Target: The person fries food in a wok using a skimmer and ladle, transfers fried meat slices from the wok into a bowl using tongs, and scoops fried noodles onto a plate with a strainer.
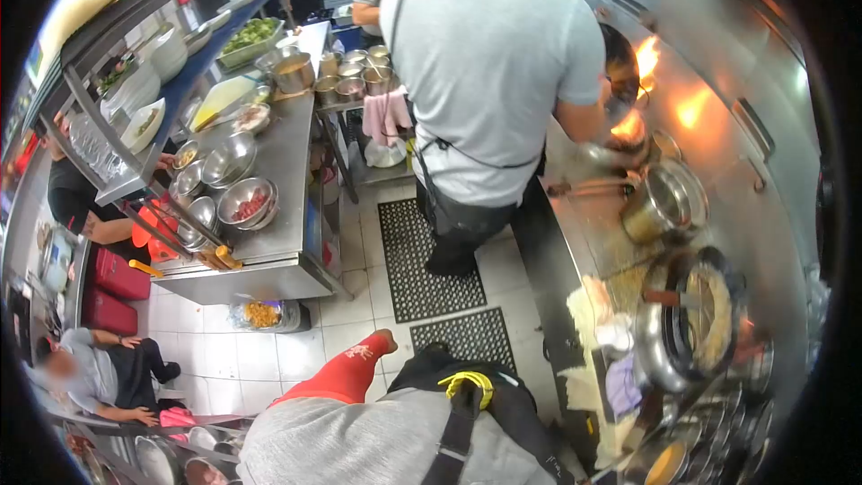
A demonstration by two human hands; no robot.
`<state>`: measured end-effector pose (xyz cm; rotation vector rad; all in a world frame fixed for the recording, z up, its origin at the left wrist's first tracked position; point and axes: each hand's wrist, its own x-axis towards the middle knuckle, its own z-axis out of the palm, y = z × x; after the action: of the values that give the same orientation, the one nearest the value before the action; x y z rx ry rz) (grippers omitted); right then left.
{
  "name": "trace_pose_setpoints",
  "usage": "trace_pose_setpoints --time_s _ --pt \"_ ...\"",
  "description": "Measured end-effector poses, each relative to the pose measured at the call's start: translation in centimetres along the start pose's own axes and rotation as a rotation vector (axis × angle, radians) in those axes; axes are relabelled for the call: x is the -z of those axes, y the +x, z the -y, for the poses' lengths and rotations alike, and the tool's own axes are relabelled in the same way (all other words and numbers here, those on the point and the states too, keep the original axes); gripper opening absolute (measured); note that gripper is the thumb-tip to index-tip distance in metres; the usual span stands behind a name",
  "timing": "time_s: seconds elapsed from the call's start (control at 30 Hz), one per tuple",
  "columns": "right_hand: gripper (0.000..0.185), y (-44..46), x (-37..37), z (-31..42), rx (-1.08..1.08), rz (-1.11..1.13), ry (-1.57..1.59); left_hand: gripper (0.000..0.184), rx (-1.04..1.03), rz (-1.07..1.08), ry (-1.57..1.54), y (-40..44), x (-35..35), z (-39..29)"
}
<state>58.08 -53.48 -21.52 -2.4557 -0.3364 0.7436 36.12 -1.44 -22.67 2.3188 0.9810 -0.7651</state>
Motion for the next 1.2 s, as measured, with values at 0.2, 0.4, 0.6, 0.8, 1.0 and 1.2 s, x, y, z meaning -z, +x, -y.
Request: trace_pose_setpoints --time_s 0.2,0.4,0.6,0.8,1.0,1.2 --pt "0.030 2.3 0.4 3.6 -0.042 0.003 -0.048 0.034 -0.070 -0.010 -0.067 5.2 3.6 0.7" --pt "0.035 3.2 -1.0 6.8 0.110 -0.121 -0.202 0.030 -0.178 0.177 0.025 10.2 5.9 -0.2" --pt "0.033 -0.5 -0.9 12.7 -0.228 -0.356 0.112 0.031 -0.502 0.289 0.364 12.4 8.9 -4.6" --pt "0.025 -7.1 -4.4 7.7 -0.353 -0.094 -0.272 0.030 -0.623 0.259 0.553 13.5 8.5 -6.0" --pt "0.030 -11.4 -10.3 -1.4 -0.715 0.426 0.060 0.029 -0.733 0.246 0.705 12.8 7.6 -10.6" --pt "0.029 -12.4 -12.6 -7.6 -0.503 -0.001 -0.077 0.028 -0.891 0.198 0.847 9.2 6.0 -17.8"
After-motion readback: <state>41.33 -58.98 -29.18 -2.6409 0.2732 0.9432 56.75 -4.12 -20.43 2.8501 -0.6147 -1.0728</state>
